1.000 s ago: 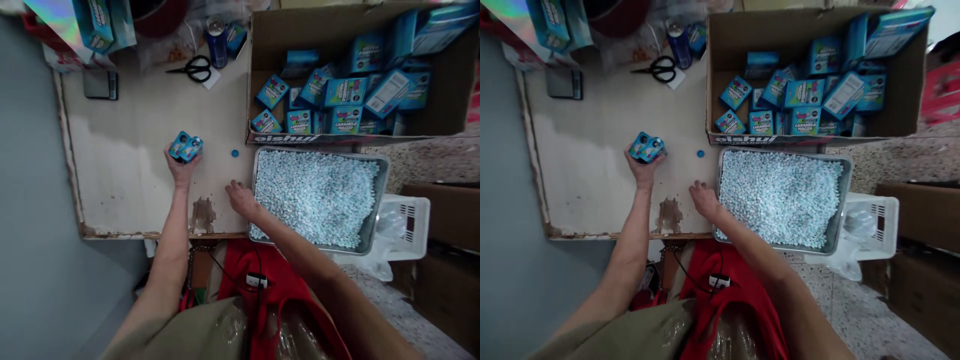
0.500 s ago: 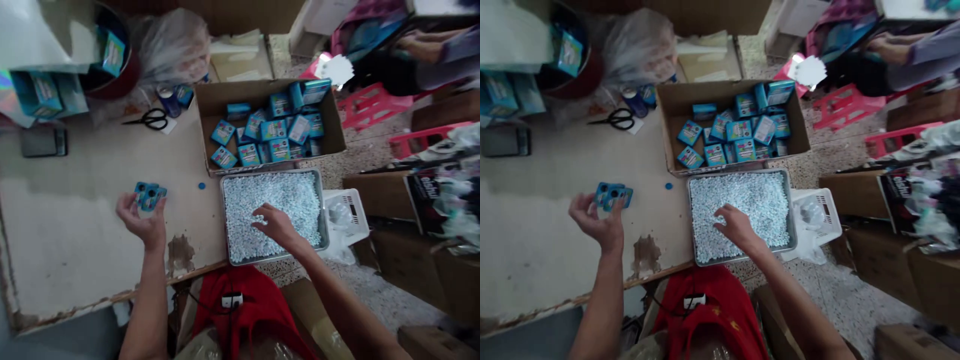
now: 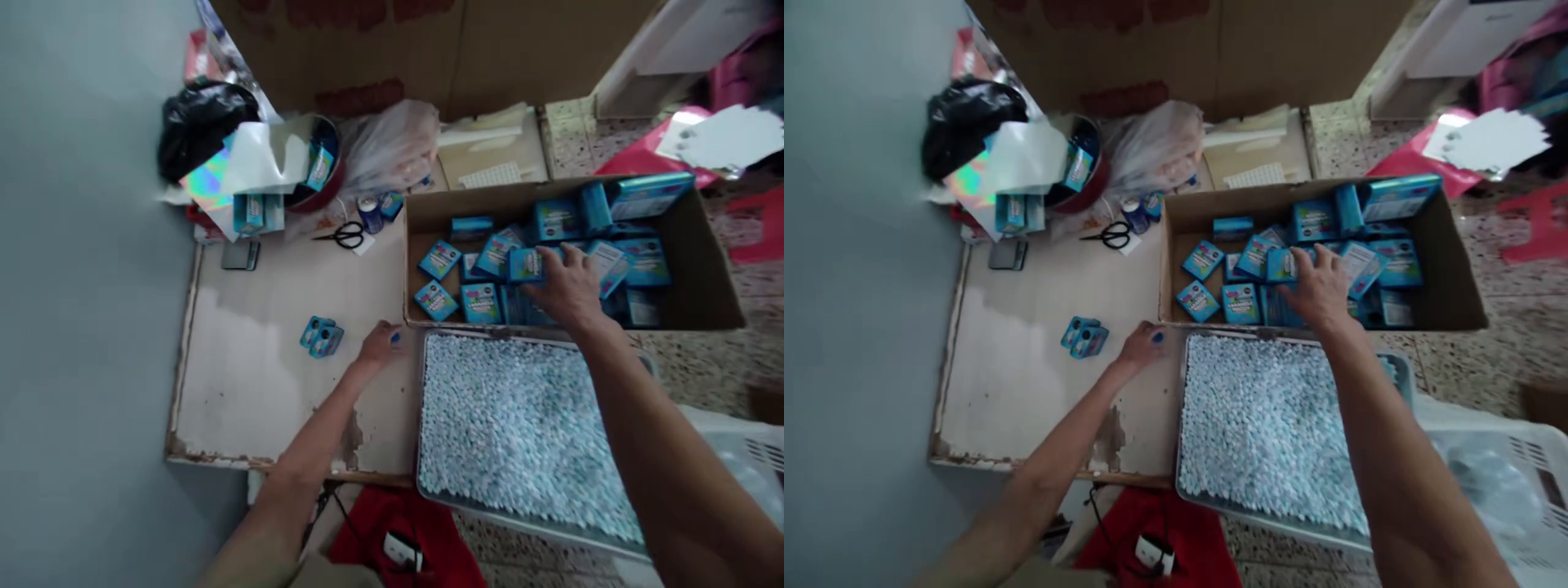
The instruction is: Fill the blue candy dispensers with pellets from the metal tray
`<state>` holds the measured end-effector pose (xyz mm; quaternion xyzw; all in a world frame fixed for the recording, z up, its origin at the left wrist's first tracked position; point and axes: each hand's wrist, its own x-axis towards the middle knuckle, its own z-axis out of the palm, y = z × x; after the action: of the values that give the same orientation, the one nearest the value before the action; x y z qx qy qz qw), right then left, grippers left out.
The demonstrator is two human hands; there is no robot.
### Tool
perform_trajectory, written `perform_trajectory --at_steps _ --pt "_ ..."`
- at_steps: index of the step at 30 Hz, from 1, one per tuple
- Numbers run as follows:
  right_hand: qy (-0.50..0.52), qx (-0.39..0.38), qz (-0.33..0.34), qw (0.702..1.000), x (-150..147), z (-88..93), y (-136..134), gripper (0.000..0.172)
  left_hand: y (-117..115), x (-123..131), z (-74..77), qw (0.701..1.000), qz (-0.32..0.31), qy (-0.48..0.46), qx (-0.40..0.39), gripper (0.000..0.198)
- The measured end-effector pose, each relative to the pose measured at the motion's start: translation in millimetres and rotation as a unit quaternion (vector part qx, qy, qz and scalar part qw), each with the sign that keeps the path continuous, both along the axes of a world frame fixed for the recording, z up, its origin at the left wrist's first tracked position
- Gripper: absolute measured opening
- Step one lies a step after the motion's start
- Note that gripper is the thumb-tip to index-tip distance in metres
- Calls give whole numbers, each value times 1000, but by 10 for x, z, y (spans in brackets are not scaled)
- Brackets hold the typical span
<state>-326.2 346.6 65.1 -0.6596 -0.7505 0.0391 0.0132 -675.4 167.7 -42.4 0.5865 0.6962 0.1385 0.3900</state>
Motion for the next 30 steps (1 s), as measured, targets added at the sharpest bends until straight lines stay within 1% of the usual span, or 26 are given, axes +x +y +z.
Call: perform_trajectory --at_steps 2,3,5,7,9,11,12,14,15,16,18,19,21,22,23,24,25,26,28,30 --pt "-68 -32 36 997 -80 -96 155 79 55 36 -125 1000 -2 7 0 28" --pt "-92 -36 37 994 -105 -123 209 80 107 14 -149 1000 8 15 3 23" --pt "-114 -34 5 993 -127 -145 291 78 255 -116 -126 999 36 36 8 21" --pt "-119 -39 -39 991 -120 -148 355 75 487 -338 -21 995 76 67 24 23" --pt "-123 -45 -63 989 -96 -165 400 72 819 -602 158 986 118 101 54 26" --pt "-118 -44 -70 990 -69 -213 422 67 1248 -856 401 974 151 126 109 27" --pt "-107 -42 -72 991 -58 -249 424 67 1491 -968 541 966 159 133 151 28" --pt "-78 -34 -70 994 -47 -329 412 67 2020 -1163 837 942 139 131 276 30" --pt "-65 -26 -69 995 -48 -365 401 67 2296 -1250 986 928 115 133 328 32" --pt "-54 -18 -69 996 -54 -393 389 67 2572 -1335 1133 917 87 141 362 31" --pt "-39 -5 -70 997 -78 -411 363 71 3094 -1503 1402 909 38 169 378 26" --pt "-31 -4 -70 997 -95 -402 353 73 3324 -1584 1515 911 29 170 374 25" --pt "-9 -5 -60 998 -132 -366 354 79 3689 -1719 1671 924 33 149 352 29" --pt "6 -3 -56 998 -145 -351 369 82 3813 -1764 1707 939 48 130 315 36" --pt "26 1 -52 998 -152 -344 395 87 3890 -1785 1714 949 78 122 279 41" --pt "50 12 -57 997 -149 -347 428 92 3915 -1775 1697 951 113 123 260 45" --pt "74 25 -68 995 -139 -359 465 95 3883 -1728 1663 948 127 118 265 47" --pt "95 31 -74 992 -125 -373 500 96 3792 -1637 1619 946 120 106 284 46" --pt "127 32 -73 989 -107 -387 543 95 3465 -1314 1521 940 66 55 330 41" --pt "149 26 -32 988 -145 -346 535 92 3054 -819 1412 936 2 -17 351 36"
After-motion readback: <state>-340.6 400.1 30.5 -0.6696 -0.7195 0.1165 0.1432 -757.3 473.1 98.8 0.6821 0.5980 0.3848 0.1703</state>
